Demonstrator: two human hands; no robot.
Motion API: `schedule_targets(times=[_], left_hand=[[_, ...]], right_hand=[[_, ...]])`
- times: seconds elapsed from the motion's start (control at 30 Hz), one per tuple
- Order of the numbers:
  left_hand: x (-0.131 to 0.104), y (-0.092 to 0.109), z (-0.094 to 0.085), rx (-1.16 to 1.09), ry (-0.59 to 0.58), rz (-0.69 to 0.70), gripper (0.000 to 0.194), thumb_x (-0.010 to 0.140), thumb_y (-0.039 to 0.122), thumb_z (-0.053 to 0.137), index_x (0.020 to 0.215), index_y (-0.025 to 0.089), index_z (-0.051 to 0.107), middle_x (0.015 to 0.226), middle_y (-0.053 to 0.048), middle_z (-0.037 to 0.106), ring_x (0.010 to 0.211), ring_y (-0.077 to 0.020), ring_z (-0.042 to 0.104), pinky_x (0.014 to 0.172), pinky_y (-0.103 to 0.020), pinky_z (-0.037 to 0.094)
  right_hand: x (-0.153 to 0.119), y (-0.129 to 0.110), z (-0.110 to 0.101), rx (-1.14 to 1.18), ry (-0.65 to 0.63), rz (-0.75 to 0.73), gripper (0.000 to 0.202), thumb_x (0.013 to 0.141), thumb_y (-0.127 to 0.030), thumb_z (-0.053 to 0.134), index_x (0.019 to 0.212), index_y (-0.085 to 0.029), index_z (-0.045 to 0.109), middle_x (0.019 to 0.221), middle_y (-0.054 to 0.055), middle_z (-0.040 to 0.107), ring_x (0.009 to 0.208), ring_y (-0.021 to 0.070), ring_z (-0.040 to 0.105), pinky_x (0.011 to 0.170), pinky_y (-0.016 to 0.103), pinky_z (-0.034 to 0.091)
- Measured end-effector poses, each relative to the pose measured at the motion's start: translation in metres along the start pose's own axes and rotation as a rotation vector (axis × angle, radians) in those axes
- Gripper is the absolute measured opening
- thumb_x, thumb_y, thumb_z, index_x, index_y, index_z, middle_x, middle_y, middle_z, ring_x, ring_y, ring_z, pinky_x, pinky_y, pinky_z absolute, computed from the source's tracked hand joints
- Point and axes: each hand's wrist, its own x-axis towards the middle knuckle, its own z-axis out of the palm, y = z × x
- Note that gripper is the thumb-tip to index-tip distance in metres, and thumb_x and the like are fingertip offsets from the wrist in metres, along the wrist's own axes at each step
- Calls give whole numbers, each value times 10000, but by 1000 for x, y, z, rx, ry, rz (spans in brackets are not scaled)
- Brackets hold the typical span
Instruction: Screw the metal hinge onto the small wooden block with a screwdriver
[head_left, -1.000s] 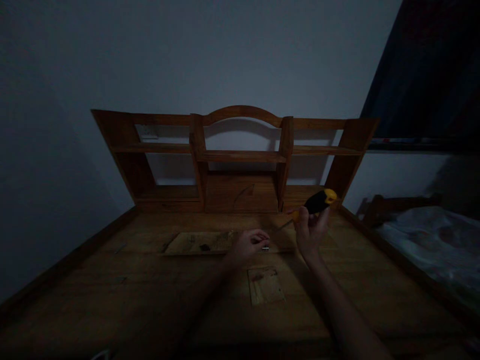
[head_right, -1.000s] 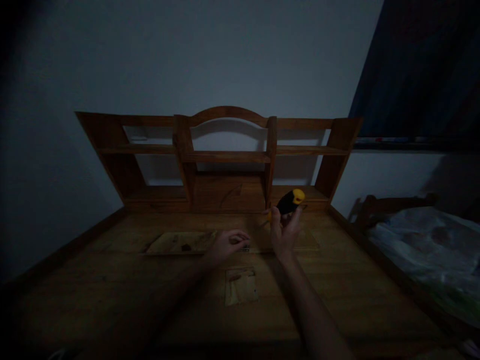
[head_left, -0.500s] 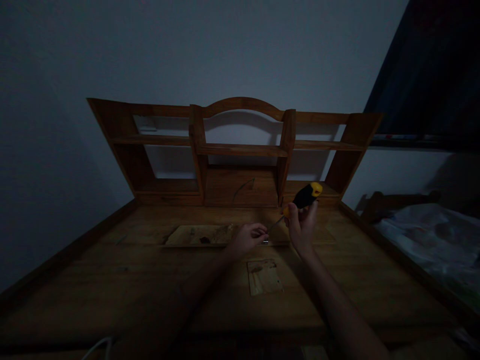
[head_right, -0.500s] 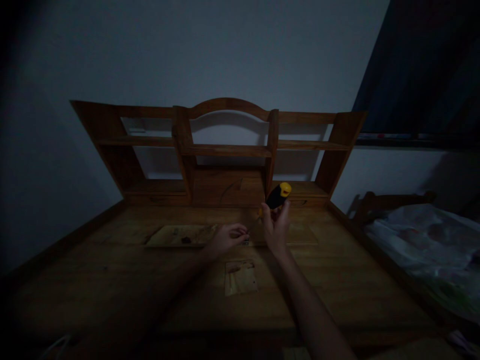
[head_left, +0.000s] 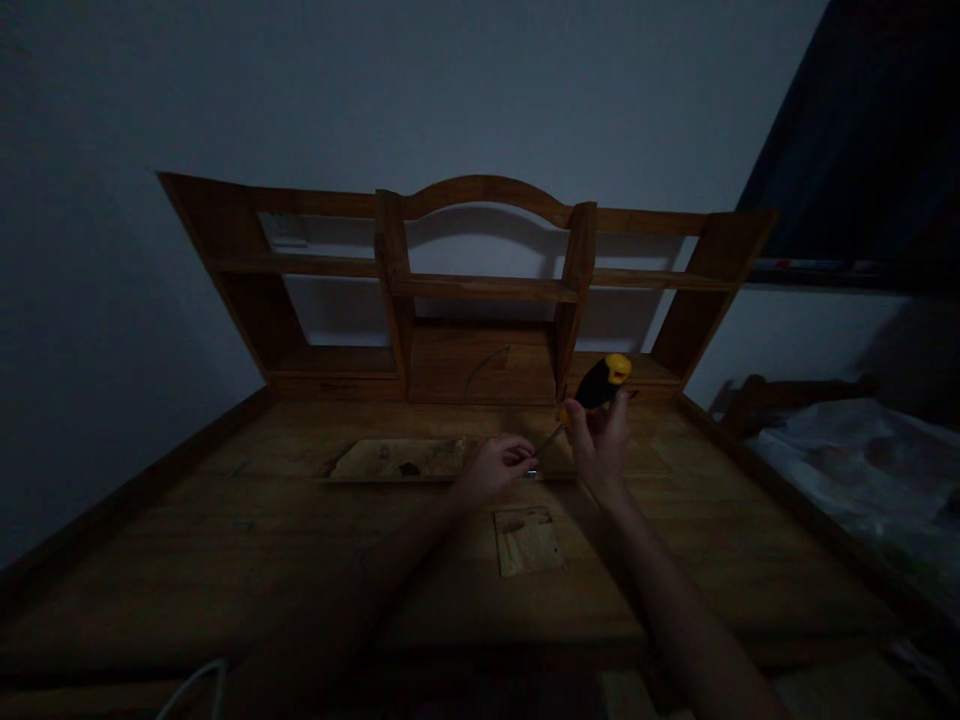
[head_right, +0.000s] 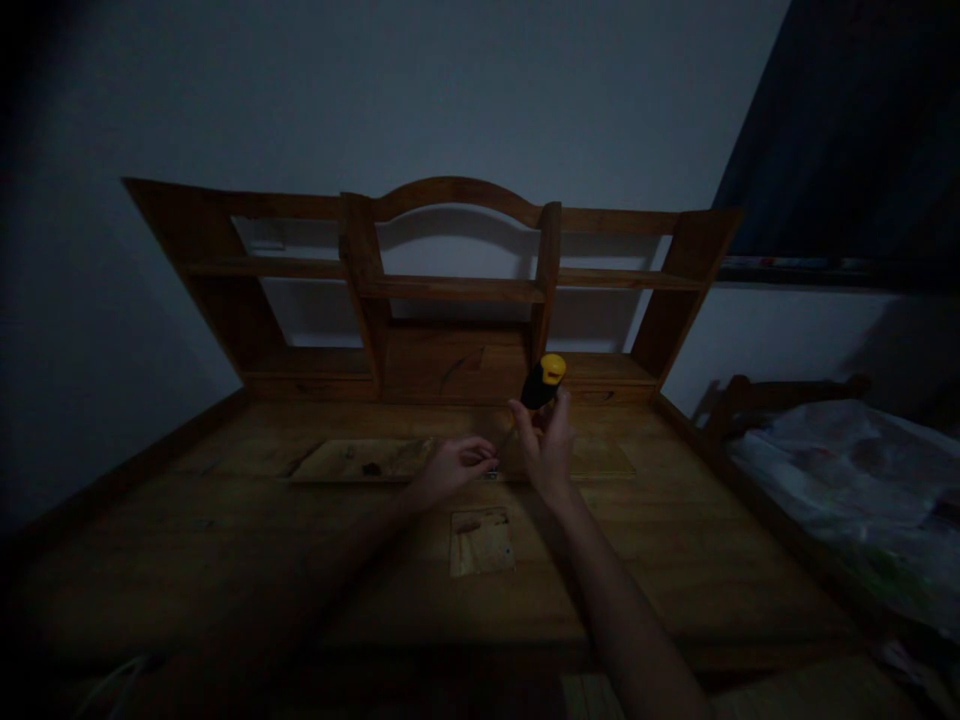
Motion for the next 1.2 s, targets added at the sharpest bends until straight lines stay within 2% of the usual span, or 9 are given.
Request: schedule_targets(times=[0.23,0.47,0.73,0.87,0.97,1.07,1.2], left_hand=[[0,1,1,17,17,-12,118,802,218,707,898,155,680,860,-36,681,781,-136,670,741,-262,570],[0,7,1,67,33,0,95,812,213,687,886,158,665,840,-31,684,766,-137,670,723,-250,563],[-2,9,1,97,-3,29,137,850,245,653,965,173,643,868,-26,685,795,-141,665,753,-261,551],[-2,12,1,153,-4,53,137,852,245,656,970,176,644,878,-24,686,808,-144,664,769,-264,532],[-3,15,-1,239,3,64,111,840,238,673,933,182,650,861,-13,680,801,-147,654,777,-271,510],[-4,17,-3,316,-21,89,64,846,239,661,871,182,647,841,-7,671,809,-155,640,783,-276,490],[-4,18,-3,332,-40,94,65,847,229,658,882,176,650,861,-20,672,833,-167,633,797,-283,484]], right_hand=[[7,-6,2,-24,-47,32,369,856,-446,647,1112,-270,449,636,-55,471,484,119,436,423,234,323],[17,-11,7,22,-152,45,329,906,-462,566,1161,-257,535,690,-27,485,556,128,462,500,258,388],[25,0,9,139,-230,94,411,855,-430,641,1218,-253,565,885,33,612,667,144,541,550,270,434],[25,2,13,172,-199,109,544,793,-429,713,1284,-268,541,930,39,615,669,140,540,520,258,429],[20,-1,17,155,-237,115,618,781,-436,725,1338,-288,503,967,44,612,629,130,512,498,259,419],[16,-7,19,142,-277,101,539,823,-444,679,1312,-279,523,953,38,611,670,141,534,535,260,432],[14,-12,13,112,-346,88,327,897,-445,584,1146,-236,612,836,15,592,658,133,514,567,254,421]])
